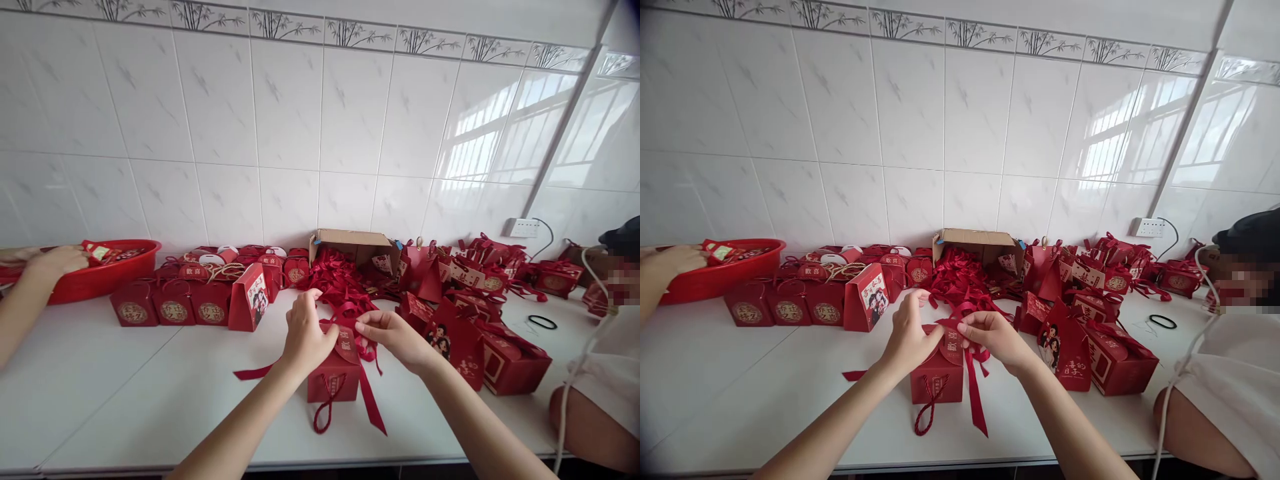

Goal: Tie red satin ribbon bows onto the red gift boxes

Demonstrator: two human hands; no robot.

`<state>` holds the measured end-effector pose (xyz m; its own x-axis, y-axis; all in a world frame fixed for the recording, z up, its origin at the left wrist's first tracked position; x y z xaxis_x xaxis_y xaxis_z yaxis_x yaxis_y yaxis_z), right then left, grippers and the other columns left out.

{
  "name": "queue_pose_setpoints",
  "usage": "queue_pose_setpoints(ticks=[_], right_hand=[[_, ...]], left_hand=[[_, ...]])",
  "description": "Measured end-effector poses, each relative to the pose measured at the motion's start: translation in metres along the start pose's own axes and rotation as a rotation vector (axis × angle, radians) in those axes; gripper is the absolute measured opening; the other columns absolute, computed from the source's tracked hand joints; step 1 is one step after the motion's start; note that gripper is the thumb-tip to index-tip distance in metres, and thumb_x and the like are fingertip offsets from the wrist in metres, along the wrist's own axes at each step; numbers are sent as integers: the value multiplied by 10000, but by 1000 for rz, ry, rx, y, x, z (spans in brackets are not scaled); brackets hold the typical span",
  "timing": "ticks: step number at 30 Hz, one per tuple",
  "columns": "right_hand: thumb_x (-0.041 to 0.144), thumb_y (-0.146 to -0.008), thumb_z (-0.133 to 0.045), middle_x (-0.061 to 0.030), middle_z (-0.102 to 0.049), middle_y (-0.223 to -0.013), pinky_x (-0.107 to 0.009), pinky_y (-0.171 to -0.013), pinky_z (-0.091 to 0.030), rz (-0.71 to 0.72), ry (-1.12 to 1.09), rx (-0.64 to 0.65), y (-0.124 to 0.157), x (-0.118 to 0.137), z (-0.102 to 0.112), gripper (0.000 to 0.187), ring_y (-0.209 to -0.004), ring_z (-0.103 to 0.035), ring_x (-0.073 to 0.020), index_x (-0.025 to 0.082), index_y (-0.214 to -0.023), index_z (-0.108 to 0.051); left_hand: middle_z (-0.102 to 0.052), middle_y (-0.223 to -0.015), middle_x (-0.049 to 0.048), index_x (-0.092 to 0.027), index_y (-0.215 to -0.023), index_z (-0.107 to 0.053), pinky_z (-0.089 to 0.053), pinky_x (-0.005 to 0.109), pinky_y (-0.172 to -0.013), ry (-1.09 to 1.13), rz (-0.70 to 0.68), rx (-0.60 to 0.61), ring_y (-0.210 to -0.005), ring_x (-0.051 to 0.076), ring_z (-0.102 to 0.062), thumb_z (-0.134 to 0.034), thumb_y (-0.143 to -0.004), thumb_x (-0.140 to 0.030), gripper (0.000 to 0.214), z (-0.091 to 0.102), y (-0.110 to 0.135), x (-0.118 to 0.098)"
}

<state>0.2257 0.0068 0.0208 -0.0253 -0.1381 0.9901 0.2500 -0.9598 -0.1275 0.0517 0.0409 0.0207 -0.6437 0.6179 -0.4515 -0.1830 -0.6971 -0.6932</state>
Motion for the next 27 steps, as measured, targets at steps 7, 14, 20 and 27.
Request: queue_pose_setpoints(ticks=[7, 14, 20, 27], right_hand=[[442, -748, -668, 53, -537, -564, -246, -549, -379, 60, 179, -2, -12, -10, -17, 458, -533, -489, -102, 155, -1104, -630], [392, -758, -632, -1, -590, -614, -258, -567, -393, 112, 204, -102, -20, -23, -31, 240, -561, -501, -118, 155, -759, -671], [429, -727, -652, -15, -603, -767, -251, -588, -427, 158, 155, -200, -19, -28, -33, 256, -636, -533, -127, 177, -756, -619], [390, -772, -606, 8, -592, -671, -242, -582, -401, 169, 53, -90, -18, -27, -36, 213, -599, -513, -114, 180, -753, -570]], left_hand=[[-582, -1070, 117, -205, -1059, -412, -443, 475, -850, 3, 57, 24, -1035, 305, -558, -590, -718, -226, 385, 7, -1, -4], [-642, -985, 27, -235, -905, -558, -457, 346, -856, 279, 148, 395, -968, 225, -601, -646, -716, -276, 212, 29, 0, 19], [-560, -878, 5, -208, -810, -516, -404, 311, -819, 448, 411, 445, -895, 192, -543, -579, -779, -489, 290, 24, 11, 47], [-417, -566, -42, -181, -614, -435, -294, 237, -518, 587, 579, 617, -536, 112, -393, -500, -772, -601, 453, 0, 24, 53]])
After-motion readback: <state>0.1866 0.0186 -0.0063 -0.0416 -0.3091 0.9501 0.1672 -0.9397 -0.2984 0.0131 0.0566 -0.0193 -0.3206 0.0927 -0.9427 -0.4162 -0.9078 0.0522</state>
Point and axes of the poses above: each hand's wrist, its own y-axis away from the middle knuckle, its own z-axis out of the back of the hand, x = y × z, the point moved 2 cm from there along -y, towards the middle knuckle
